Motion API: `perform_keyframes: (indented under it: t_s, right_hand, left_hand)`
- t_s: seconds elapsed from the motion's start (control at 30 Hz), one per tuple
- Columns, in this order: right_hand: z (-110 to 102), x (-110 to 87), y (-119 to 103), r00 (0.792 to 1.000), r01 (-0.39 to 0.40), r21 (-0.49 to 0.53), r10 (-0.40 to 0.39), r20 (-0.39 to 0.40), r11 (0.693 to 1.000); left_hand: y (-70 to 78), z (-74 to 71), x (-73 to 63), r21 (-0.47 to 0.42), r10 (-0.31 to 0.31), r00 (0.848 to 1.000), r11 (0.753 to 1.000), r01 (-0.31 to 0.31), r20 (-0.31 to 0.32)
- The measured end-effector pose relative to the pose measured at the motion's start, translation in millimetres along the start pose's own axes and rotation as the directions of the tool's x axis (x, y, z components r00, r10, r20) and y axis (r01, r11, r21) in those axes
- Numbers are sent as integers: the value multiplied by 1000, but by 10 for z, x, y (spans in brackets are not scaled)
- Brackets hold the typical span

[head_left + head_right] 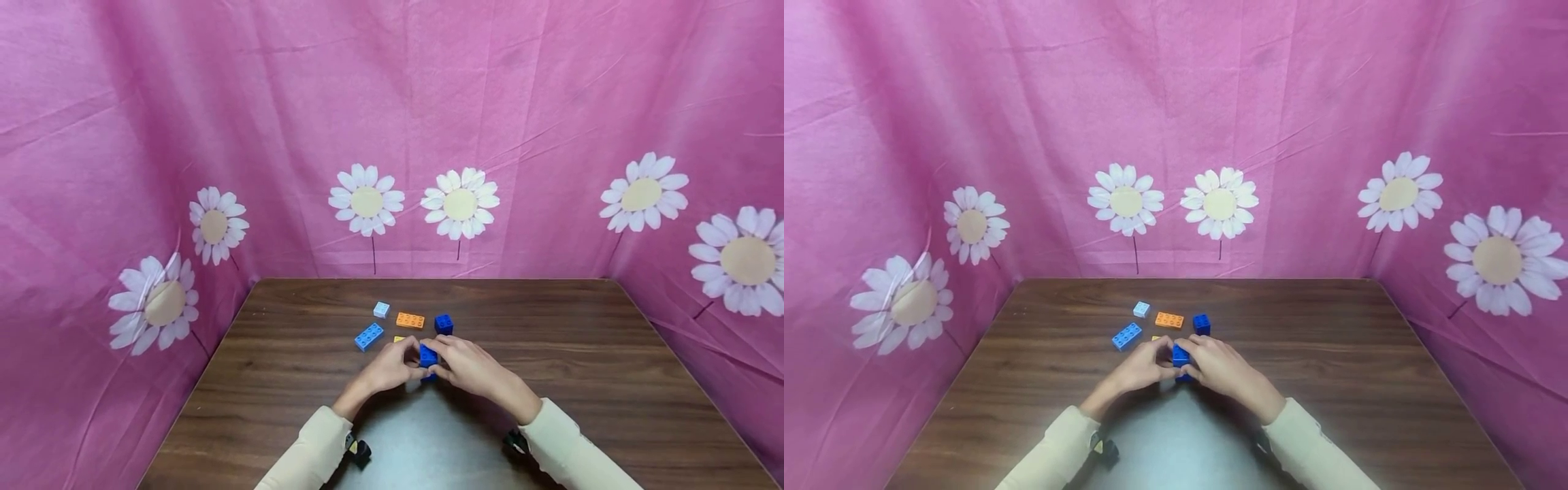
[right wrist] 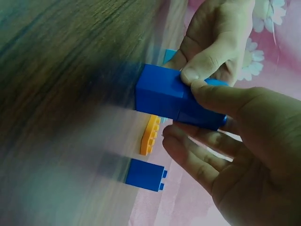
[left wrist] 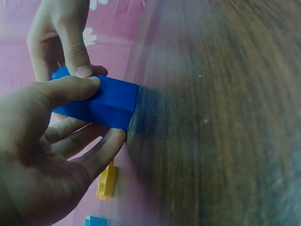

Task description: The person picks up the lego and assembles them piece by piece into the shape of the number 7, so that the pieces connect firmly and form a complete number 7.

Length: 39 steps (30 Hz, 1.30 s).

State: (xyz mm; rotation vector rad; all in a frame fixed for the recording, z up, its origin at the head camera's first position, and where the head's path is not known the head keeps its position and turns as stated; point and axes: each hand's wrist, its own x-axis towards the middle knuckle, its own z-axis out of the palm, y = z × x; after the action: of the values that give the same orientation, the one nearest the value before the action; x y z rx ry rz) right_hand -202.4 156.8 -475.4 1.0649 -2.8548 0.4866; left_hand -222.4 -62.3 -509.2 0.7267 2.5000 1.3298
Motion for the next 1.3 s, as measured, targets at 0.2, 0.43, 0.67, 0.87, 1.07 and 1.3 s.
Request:
perform_keyframes:
  t_s: [0.2, 0.43, 0.67, 0.87, 1.07, 1.3]
  right_hand:
    - [-24, -9, 59, 999, -7, 45, 5, 42, 999]
    - [-143, 1, 101, 997, -12, 83, 6, 72, 996]
    - [-277, 57, 269, 1000, -13, 137, 13, -5, 991]
    - [-290, 149, 487, 995, -46, 197, 62, -75, 979]
    - [-222, 238, 663, 989, -35, 232, 67, -132, 972]
    - [-157, 326, 782, 984, -40, 278, 86, -156, 960]
  left_hand:
    - [-10, 2, 5, 4, -10, 1000, 1000, 10, -5]
    - [7, -7, 8, -9, -21, 1000, 1000, 21, -1]
    - [22, -8, 3, 6, -33, 999, 999, 33, -9]
    - [19, -8, -6, 17, -24, 1000, 1000, 24, -7]
    - [9, 4, -6, 13, -21, 1000, 1000, 21, -10]
    - [13, 6, -3, 5, -35, 999, 999, 35, 4]
